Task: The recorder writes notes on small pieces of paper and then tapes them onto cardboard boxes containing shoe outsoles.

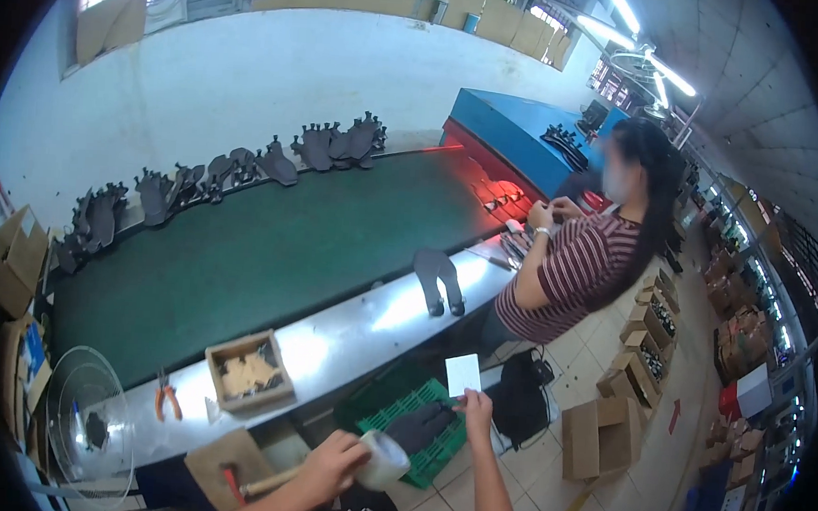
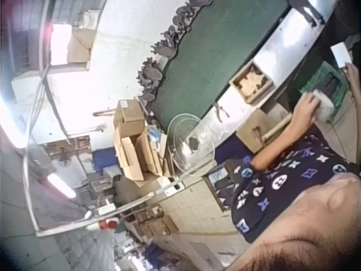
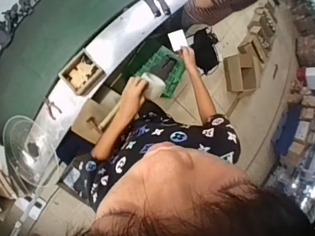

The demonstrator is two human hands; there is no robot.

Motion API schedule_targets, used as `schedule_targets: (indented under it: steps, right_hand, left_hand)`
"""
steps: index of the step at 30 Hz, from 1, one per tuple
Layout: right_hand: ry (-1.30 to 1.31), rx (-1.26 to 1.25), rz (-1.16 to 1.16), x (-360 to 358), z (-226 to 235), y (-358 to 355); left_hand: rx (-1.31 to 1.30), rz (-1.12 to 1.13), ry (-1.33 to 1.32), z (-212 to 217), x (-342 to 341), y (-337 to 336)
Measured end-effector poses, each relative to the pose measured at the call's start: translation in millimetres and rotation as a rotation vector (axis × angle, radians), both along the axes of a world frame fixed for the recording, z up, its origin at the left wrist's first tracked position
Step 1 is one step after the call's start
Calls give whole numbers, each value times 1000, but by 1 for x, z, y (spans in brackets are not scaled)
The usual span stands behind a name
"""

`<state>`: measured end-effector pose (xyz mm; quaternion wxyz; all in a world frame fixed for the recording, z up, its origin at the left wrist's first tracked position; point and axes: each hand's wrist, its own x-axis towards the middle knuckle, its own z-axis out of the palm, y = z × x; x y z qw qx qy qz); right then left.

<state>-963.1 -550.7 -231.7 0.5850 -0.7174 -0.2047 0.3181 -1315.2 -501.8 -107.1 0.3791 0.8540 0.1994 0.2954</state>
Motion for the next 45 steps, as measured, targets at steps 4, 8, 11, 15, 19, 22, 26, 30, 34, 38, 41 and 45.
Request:
schedule_targets:
  steps: [4,8,11,15,19,22,26,30,34,38,41,45]
  right_hand:
    - [-478,143,2,103,-25,154]
    - [67,572,-283,242,-53,278]
    - [389,662,-458,282,-72,376]
    - [-200,77,-748,402,-79,391]
    - [-972,-522,-548,409,-69,428]
    - [-1353,-813,-281,430,-50,418]
    - [-1496,-986,-201,459,-45,407]
    - [-1797,-906,-446,490,-53,403]
    - [-1401,-972,-88,485,-62,405]
    - [-1597,-817,-44,504,-65,403]
    - [-1359,-1026,151,528,-62,401]
    - [-1566,-994,61,511,-68,392]
  left_hand:
    - [-248,293,49,-5,-8,30]
    - [-338,456,122,-3,-2,55]
    - [-736,664,272,-28,-9,54]
    - [-437,558,225,-37,10,86]
    - [283,297,711,-51,-12,102]
    - [1049,-114,1115,-38,-7,110]
    - [1034,-264,1168,-20,24,138]
    - [1033,-290,1196,-25,40,148]
    - [1016,-298,1208,-8,69,159]
    - [1025,-346,1176,-4,74,163]
    - [1016,-416,1170,-12,65,155]
    - [1047,-250,1202,-23,63,135]
